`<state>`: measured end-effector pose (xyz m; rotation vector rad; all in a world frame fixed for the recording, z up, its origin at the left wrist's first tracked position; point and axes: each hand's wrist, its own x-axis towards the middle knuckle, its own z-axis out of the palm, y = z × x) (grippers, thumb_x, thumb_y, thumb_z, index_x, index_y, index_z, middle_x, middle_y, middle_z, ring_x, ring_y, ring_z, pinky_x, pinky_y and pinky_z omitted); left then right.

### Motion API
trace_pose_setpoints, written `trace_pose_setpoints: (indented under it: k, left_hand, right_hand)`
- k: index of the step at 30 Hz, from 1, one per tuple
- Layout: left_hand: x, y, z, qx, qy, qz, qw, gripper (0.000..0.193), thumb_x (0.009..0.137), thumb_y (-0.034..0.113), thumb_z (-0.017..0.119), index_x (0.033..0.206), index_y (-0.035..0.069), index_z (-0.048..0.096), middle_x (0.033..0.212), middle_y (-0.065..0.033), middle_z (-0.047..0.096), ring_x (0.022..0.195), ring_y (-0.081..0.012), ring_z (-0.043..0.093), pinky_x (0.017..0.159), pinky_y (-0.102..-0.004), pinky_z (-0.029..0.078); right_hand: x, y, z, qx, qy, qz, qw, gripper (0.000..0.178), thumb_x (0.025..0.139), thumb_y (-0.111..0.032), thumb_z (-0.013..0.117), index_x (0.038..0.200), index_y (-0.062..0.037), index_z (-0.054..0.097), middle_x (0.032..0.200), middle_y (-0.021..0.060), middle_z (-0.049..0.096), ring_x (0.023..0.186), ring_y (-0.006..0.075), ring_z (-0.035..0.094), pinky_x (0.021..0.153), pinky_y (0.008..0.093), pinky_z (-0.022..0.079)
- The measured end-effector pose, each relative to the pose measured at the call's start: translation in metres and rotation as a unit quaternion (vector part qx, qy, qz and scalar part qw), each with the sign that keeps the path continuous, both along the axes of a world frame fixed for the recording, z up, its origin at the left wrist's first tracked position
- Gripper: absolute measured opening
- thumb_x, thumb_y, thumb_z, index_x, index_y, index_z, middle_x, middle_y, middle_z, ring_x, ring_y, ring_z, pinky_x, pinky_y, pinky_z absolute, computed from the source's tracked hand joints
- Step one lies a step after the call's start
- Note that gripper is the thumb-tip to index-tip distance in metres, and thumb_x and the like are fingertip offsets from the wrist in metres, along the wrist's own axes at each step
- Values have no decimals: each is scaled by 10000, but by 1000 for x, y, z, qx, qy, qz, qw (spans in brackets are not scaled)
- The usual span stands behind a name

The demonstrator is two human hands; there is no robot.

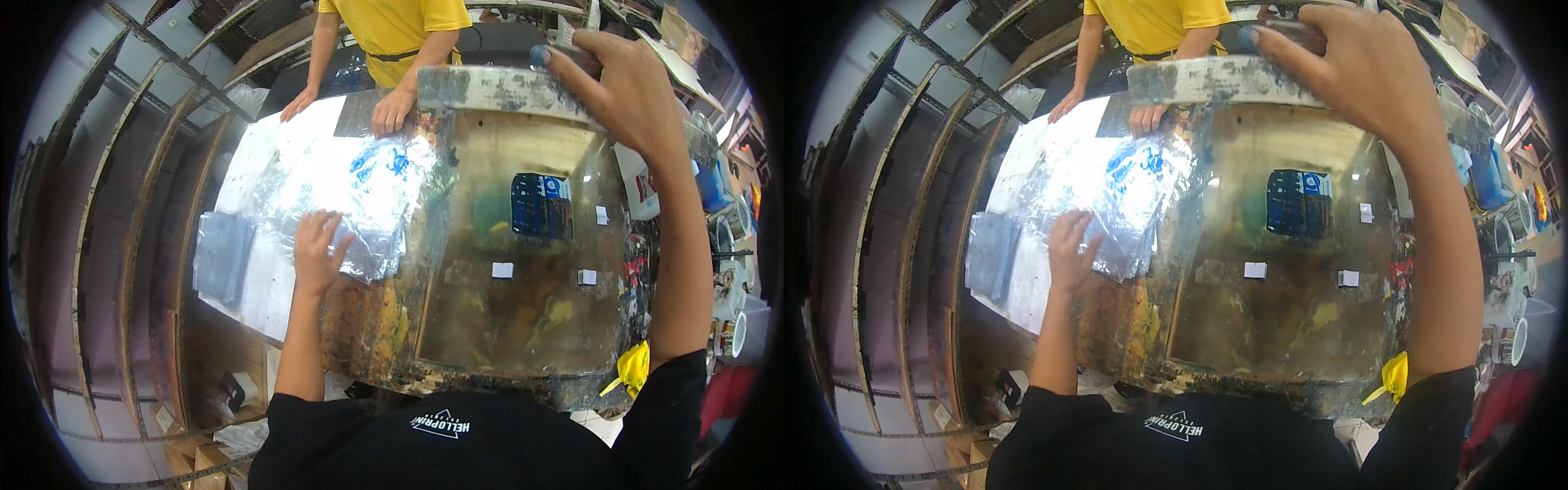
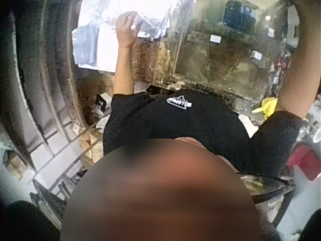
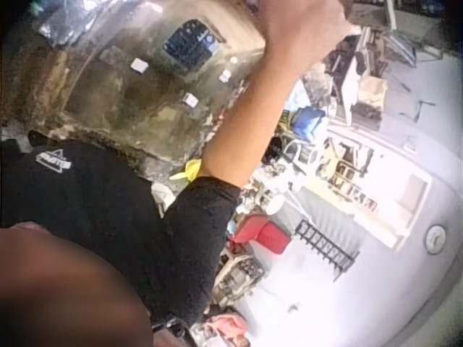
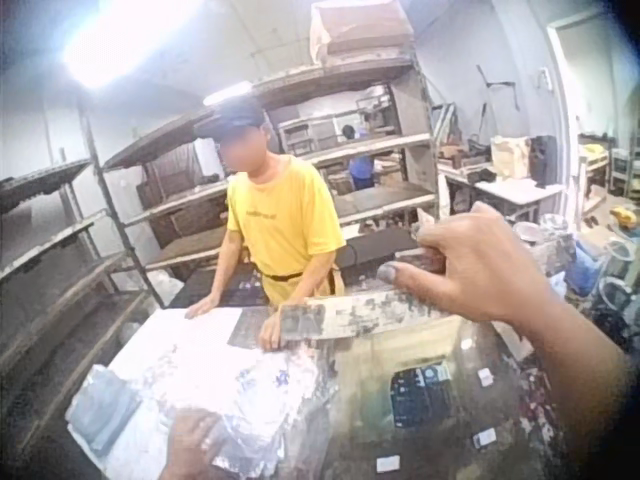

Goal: The person performs screen printing on a flat sheet using a squeegee and a blue ink-filled screen. They repeatedly pull the squeegee across the screen to transfer ink onto the sheet, then lift the screen to reveal the printed design. The process is repeated multiple times on the same sheet.

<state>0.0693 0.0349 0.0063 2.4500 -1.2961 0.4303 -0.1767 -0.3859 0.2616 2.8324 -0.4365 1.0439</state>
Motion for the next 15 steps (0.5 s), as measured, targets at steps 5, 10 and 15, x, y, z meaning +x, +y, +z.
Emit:
trace_pose_setpoints:
  k: [5, 10, 15]
  left_hand:
    - [-39, -8, -21, -6, 6, 7, 1000, 779, 1044, 481, 610, 1631, 34, 360, 1689, -225, 350, 1573, -413, 305, 1303, -534, 181]
    - [-46, -20, -33, 81, 109, 49, 990, 659, 1097, 474, 497, 1622, 85, 405, 1686, -192, 367, 1555, -386, 347, 1292, -525, 203]
    - [-37, -25, 9, -49, 232, 51, 970, 458, 1110, 362, 503, 1452, 86, 630, 1469, -173, 634, 1370, -389, 572, 1192, -506, 391]
  right_hand:
    - [6, -9, 1, 12, -19, 24, 999, 623, 986, -567, 580, 1036, 36, 731, 794, 250, 661, 718, 419, 618, 715, 480, 482]
    - [4, -11, -5, -3, -9, 29, 1000, 596, 983, -547, 609, 1009, 37, 730, 782, 245, 665, 722, 431, 623, 704, 475, 485]
    - [1, -8, -9, -26, -29, 32, 999, 594, 974, -553, 629, 914, 30, 719, 756, 252, 653, 718, 435, 634, 698, 487, 485]
